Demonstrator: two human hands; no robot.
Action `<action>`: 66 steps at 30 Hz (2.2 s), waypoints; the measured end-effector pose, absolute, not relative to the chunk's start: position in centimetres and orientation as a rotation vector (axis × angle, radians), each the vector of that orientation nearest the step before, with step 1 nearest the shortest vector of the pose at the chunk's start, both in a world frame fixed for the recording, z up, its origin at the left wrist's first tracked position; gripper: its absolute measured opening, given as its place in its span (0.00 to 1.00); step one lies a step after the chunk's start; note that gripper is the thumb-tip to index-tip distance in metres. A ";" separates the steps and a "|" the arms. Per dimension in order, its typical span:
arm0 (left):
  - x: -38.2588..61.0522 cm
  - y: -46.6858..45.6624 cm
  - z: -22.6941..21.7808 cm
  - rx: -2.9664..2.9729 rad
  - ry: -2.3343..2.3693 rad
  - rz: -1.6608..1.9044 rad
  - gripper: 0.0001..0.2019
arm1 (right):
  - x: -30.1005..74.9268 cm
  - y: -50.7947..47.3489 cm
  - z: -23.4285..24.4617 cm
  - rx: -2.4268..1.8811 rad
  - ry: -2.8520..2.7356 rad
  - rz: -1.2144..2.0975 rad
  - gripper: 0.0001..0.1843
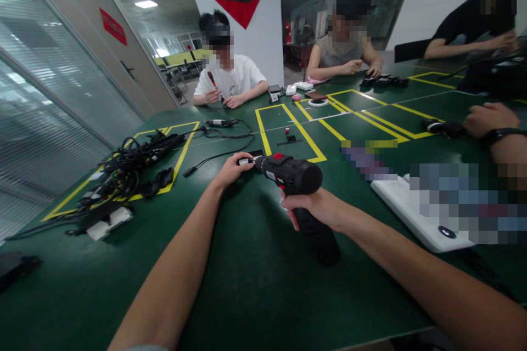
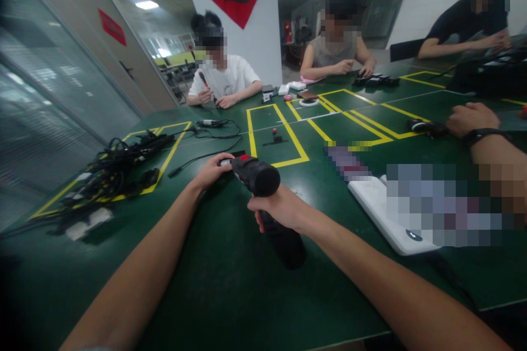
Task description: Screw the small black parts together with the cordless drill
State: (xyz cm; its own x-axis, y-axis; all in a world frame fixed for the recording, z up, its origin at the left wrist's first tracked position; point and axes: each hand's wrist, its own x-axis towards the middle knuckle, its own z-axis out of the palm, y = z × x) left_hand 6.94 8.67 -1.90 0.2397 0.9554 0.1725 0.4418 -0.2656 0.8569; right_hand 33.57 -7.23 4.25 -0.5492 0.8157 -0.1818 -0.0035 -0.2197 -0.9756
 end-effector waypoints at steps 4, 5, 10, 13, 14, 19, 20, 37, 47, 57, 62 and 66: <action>6.9 8.7 -2.0 1.860 1.296 0.950 0.18 | 33.5 -7.3 4.3 -0.977 -1.444 1.830 0.04; 6.9 8.7 -2.0 1.855 1.297 0.947 0.19 | 33.5 -7.3 4.2 -0.970 -1.444 1.828 0.05; 6.9 8.7 -2.0 1.839 1.281 0.949 0.19 | 33.6 -7.1 4.1 -0.972 -1.449 1.834 0.05; 6.9 8.6 -1.9 1.841 1.284 0.953 0.18 | 33.6 -7.1 4.0 -0.966 -1.450 1.836 0.05; 6.9 8.6 -1.9 1.840 1.284 0.954 0.18 | 33.6 -7.1 4.0 -0.964 -1.446 1.835 0.05; 7.0 8.7 -1.9 1.822 1.273 0.958 0.18 | 33.5 -7.2 4.0 -0.963 -1.442 1.830 0.05; 6.9 8.7 -1.9 1.819 1.270 0.957 0.18 | 33.5 -7.2 4.0 -0.965 -1.438 1.833 0.05; 6.9 8.7 -2.1 1.860 1.297 0.957 0.18 | 33.3 -7.4 4.3 -1.004 -1.428 1.826 0.04; 6.8 8.9 -2.1 1.873 1.283 0.965 0.18 | 33.4 -7.3 4.5 -1.008 -1.458 1.824 0.04; 6.9 8.7 -1.9 1.896 1.293 0.958 0.17 | 33.4 -7.4 4.4 -0.998 -1.432 1.830 0.05; 7.0 8.6 -1.9 1.863 1.298 0.977 0.18 | 33.4 -7.3 4.3 -0.984 -1.448 1.822 0.04; 7.1 8.5 -1.9 1.832 1.290 0.979 0.18 | 33.5 -7.3 4.3 -0.994 -1.460 1.805 0.04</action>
